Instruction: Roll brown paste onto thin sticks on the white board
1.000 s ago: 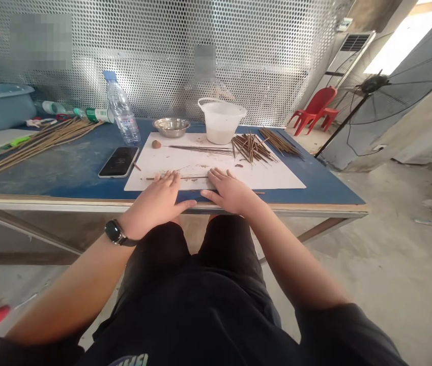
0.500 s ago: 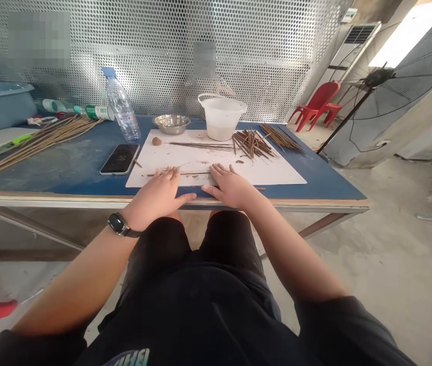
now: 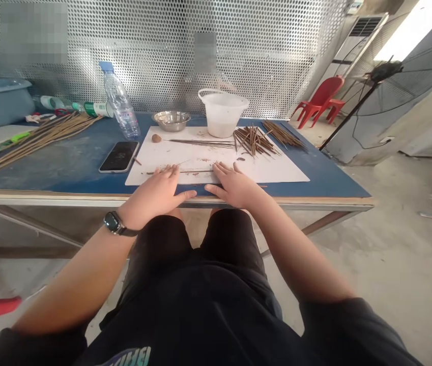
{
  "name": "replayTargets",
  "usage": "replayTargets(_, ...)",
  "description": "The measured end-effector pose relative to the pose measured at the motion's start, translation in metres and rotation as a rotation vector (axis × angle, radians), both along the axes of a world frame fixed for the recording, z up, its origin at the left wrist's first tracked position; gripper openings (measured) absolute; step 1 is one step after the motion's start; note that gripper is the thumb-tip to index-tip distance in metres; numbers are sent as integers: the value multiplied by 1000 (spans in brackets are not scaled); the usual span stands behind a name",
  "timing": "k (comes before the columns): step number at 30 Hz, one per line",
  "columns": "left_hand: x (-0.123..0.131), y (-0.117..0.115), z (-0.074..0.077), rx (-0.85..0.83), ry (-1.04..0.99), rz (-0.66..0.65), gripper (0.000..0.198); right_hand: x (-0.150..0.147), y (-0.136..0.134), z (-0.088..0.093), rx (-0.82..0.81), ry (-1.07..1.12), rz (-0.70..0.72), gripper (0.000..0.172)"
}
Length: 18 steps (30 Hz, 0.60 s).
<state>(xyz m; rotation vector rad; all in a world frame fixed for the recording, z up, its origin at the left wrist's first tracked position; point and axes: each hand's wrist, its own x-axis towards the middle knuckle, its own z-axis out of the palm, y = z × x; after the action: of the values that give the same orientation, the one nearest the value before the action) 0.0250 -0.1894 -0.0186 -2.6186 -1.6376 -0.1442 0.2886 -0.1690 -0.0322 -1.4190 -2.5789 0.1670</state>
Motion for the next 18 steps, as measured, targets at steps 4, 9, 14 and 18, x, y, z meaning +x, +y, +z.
replayTargets(4, -4, -2, -2, 6, -21, -3, 99, 2, -2, 0, 9, -1, 4, 113)
replayTargets(9, -9, -30, -4, -28, -10, 6, 106, 11, -21, -5, 43, 38, 65, 117)
replayTargets(14, -6, -15, 0, -39, -7, 20, 104, 7, -7, -5, 23, 52, 47, 115)
replayTargets(18, -8, 0, 1, -19, 7, 25, 100, 2, 4, -2, -3, 34, 10, 113)
